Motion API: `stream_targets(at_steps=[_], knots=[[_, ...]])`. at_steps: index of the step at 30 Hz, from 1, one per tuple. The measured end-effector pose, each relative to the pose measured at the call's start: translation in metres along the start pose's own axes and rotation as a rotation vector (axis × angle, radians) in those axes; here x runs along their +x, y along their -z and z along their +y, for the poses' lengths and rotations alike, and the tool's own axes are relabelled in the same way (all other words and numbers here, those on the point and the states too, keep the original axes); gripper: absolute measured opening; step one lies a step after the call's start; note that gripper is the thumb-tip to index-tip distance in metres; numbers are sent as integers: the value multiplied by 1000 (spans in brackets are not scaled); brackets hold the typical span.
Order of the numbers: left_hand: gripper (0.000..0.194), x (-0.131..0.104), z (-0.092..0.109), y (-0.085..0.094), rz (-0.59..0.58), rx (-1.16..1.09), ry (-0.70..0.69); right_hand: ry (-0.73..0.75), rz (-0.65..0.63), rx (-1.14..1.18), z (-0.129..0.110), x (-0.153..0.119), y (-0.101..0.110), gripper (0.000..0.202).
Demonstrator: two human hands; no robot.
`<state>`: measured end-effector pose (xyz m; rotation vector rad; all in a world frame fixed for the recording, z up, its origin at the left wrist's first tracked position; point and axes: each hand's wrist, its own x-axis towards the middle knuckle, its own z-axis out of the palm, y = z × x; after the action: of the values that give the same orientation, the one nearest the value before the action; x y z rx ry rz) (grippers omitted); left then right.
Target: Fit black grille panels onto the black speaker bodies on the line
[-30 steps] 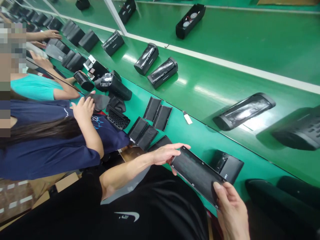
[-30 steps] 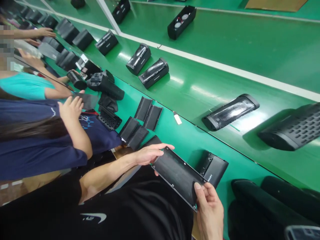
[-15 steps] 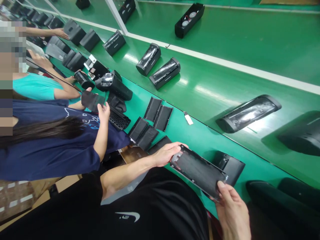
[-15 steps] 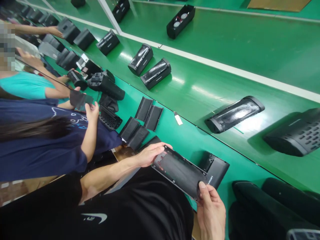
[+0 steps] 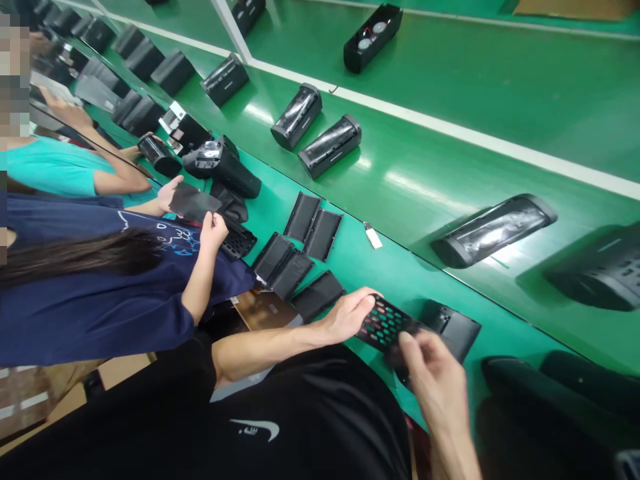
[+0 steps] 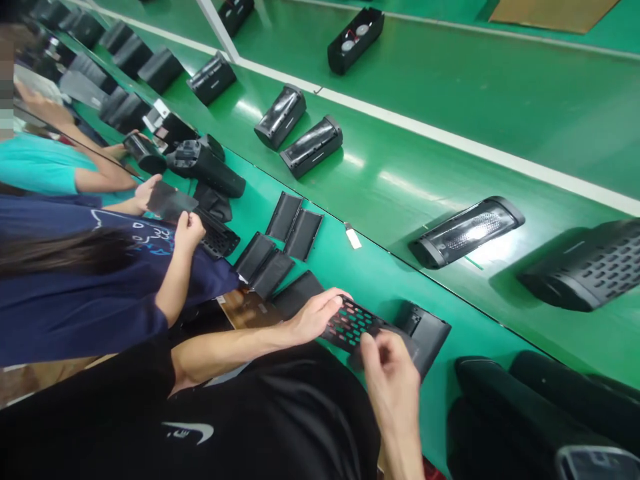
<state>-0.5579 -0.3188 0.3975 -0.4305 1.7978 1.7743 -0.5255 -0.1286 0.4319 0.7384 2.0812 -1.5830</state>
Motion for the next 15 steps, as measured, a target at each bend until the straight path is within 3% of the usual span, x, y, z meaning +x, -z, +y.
stream_targets(at_steps=[3, 5, 7, 9, 12, 15], knots=[[38, 1, -5, -4, 25, -3, -7, -41, -112, 141, -5, -5, -12, 59], [39, 3, -10, -4, 66, -111, 59, -58, 35, 112, -1, -15, 4, 58], [41, 6, -14, -3, 118, -259, 146, -34, 294, 44, 9, -20, 29, 55], [44, 8, -14, -2, 153, -411, 247, -55, 409, 42, 22, -17, 48, 62], [51, 10, -8, -1, 94, -586, 356, -286, 247, 211, 36, -6, 53, 78], [52, 10, 0, 3, -44, -587, 325, -439, 130, 457, 40, -1, 38, 71]])
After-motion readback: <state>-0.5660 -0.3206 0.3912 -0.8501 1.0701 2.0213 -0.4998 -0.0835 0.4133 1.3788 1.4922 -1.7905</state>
